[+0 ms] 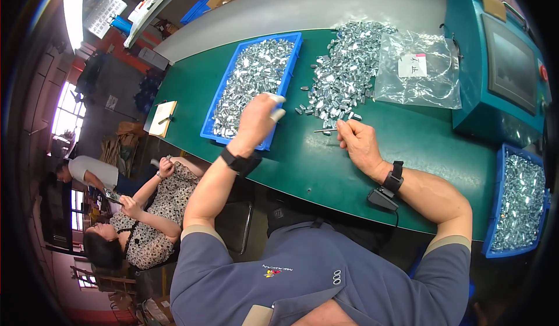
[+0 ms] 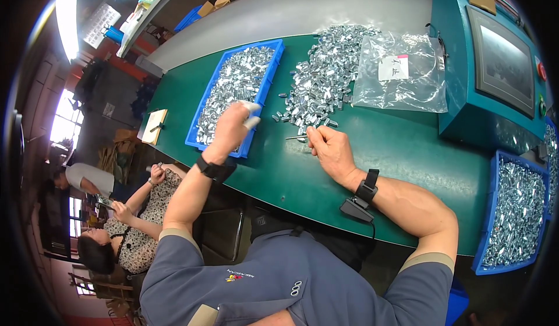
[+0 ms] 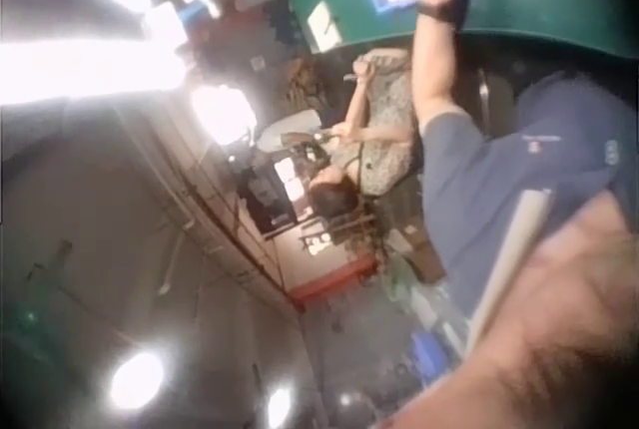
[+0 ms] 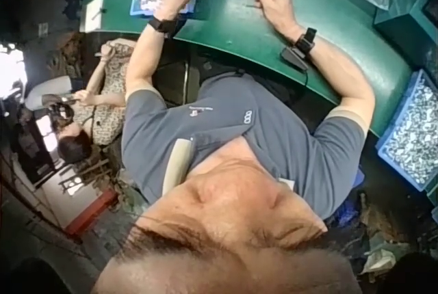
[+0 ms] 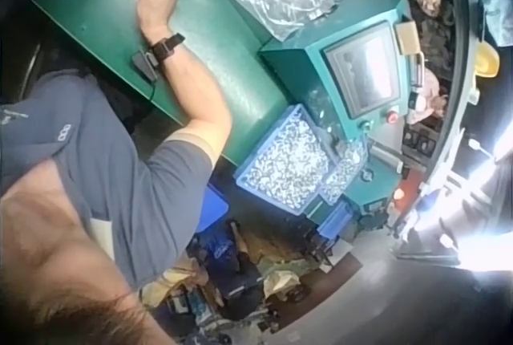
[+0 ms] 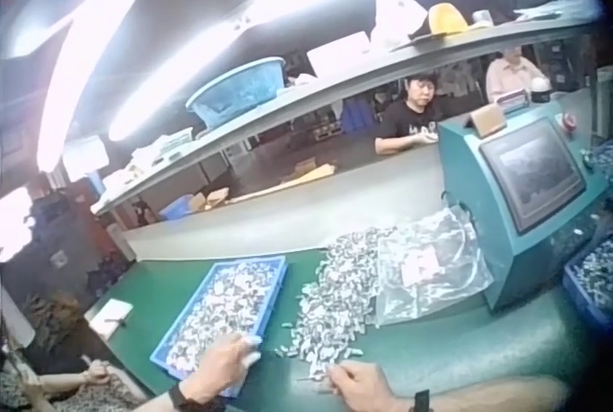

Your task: The person picks up a metal clip from a blue tray, slides it onto a metal rod, and then removes the clip and places it into a pile on the table.

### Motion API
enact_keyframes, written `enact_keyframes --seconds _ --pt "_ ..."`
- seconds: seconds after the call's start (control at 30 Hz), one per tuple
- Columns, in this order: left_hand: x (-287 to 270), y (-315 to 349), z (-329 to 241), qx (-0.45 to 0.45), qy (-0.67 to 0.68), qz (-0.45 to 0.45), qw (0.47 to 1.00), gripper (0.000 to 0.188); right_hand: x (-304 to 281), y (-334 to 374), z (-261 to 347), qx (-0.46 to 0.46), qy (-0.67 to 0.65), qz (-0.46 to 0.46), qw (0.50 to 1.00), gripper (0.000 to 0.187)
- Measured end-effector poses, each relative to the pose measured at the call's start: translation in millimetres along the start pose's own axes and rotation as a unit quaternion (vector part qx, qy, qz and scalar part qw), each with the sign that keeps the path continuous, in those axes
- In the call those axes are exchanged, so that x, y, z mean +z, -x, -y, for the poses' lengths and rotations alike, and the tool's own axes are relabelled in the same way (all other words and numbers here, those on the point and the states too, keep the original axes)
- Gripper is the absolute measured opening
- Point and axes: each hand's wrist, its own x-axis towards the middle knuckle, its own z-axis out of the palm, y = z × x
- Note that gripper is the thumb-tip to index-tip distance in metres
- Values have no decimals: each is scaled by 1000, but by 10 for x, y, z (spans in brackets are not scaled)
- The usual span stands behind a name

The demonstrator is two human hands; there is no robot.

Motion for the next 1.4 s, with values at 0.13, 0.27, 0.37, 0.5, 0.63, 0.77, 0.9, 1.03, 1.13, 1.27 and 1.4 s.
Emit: enact_keyframes --seconds 0.13,0.27,0.37,0.5,0.63,0.77,0.9,1.03,1.13,1.27,1.4 --pt "236 -94 -174 71 -63 43 995 28 13 -8 -36 8 -9 2 1000 38" --pt "353 -112 -118 66 -113 102 986 16 26 -7 -38 9 -6 0 1000 36" --pt "300 -33 -231 60 -27 55 996 11 22 -15 -69 8 -11 0 1000 33" --pt "136 54 -591 36 62 33 997 15 1 -50 -139 -10 4 -13 1000 29" --pt "61 66 -715 31 87 37 995 19 0 -29 -114 -11 14 -12 1000 29" --pt "61 39 -712 34 78 46 995 18 7 -14 -80 -20 55 -9 998 27" --pt "54 -1 -796 66 78 40 994 18 9 -6 -69 -19 87 2 996 24" --pt "44 -48 -817 100 61 35 993 18 21 -4 -72 -46 86 -18 995 23" --pt "43 -68 -810 116 62 38 991 17 10 -24 -115 -68 85 -21 994 23" --pt "51 -68 -777 124 66 42 989 19 -15 -33 -81 -35 92 11 995 28" --pt "76 -52 -783 118 81 51 988 20 -4 -21 -56 -15 94 36 995 38"
